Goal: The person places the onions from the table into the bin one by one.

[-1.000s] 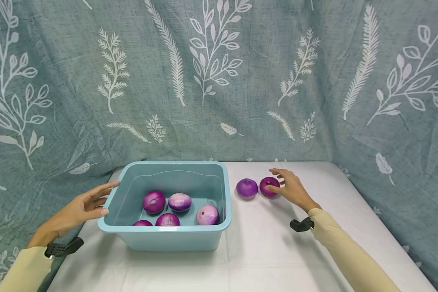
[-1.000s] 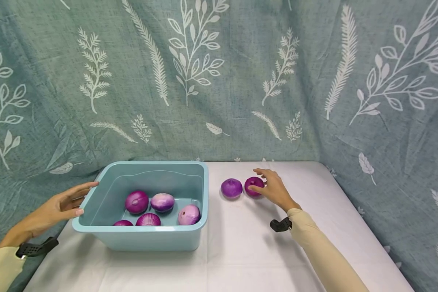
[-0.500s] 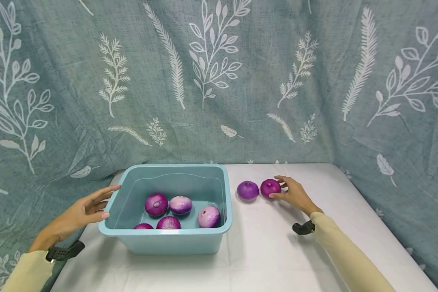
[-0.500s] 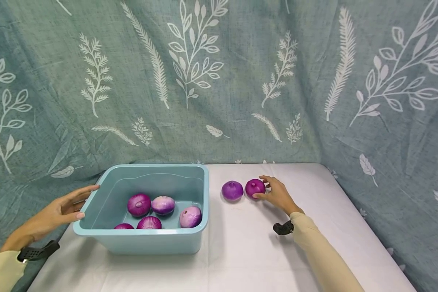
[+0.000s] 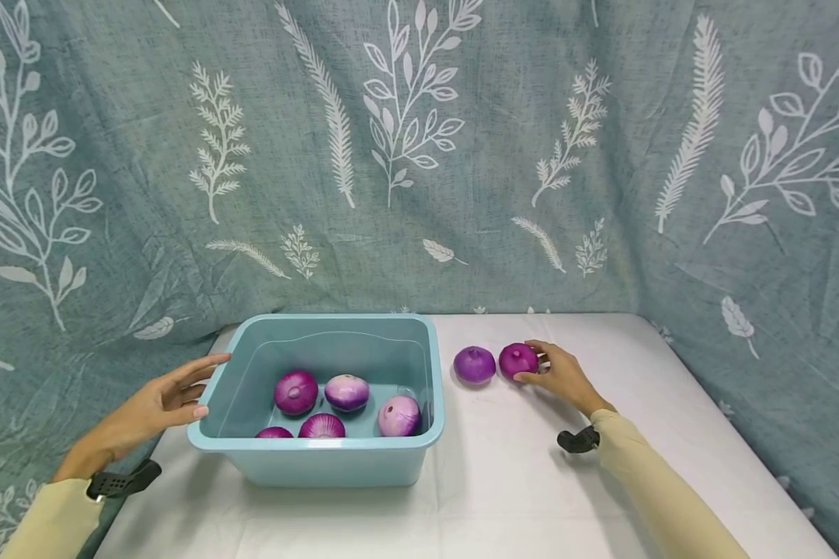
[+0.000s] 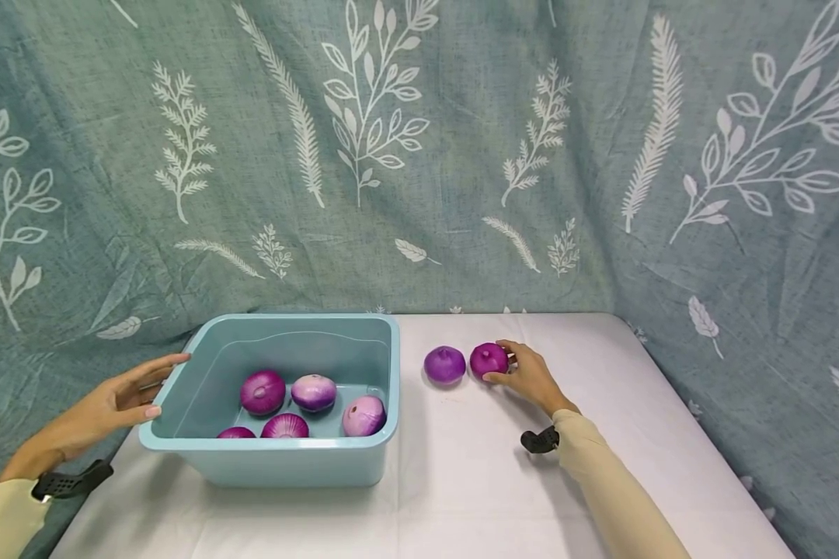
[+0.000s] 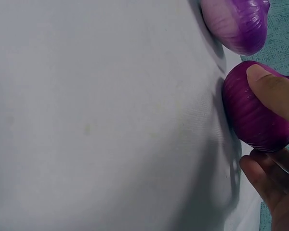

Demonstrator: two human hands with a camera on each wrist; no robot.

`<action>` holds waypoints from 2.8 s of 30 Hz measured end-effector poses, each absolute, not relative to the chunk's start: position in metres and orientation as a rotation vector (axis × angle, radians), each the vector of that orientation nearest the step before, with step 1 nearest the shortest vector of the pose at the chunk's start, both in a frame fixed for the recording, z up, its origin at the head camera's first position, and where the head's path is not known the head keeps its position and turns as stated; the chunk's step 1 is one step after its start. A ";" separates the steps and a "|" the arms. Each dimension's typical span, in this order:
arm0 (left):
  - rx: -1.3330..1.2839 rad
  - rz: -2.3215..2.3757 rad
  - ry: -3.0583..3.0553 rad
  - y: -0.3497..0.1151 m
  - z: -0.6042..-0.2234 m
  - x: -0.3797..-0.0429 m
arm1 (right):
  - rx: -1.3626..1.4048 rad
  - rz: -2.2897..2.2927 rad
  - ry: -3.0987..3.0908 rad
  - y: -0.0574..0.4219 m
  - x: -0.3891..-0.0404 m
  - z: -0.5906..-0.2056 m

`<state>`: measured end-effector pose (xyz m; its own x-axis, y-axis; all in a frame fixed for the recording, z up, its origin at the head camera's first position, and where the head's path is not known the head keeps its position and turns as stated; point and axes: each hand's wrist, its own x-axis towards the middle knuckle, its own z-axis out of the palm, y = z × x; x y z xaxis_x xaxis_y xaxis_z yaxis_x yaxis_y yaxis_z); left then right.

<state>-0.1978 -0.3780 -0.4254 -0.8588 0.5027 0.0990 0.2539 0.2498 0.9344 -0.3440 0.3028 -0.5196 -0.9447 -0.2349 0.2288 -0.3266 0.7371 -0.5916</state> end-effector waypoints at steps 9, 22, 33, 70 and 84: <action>0.686 1.658 2.301 -0.378 -0.426 -0.198 | 0.439 1.003 -2.811 0.302 -0.342 -0.518; 0.690 1.645 2.300 -0.378 -0.426 -0.197 | 0.428 1.014 -2.793 0.308 -0.336 -0.510; 0.695 1.650 2.298 -0.378 -0.427 -0.197 | 0.457 1.033 -2.763 0.309 -0.330 -0.495; 0.653 1.646 2.334 -0.377 -0.428 -0.196 | 0.663 1.066 -2.636 0.269 -0.299 -0.437; 0.710 1.647 2.304 -0.378 -0.428 -0.198 | 0.761 1.110 -2.571 0.245 -0.288 -0.417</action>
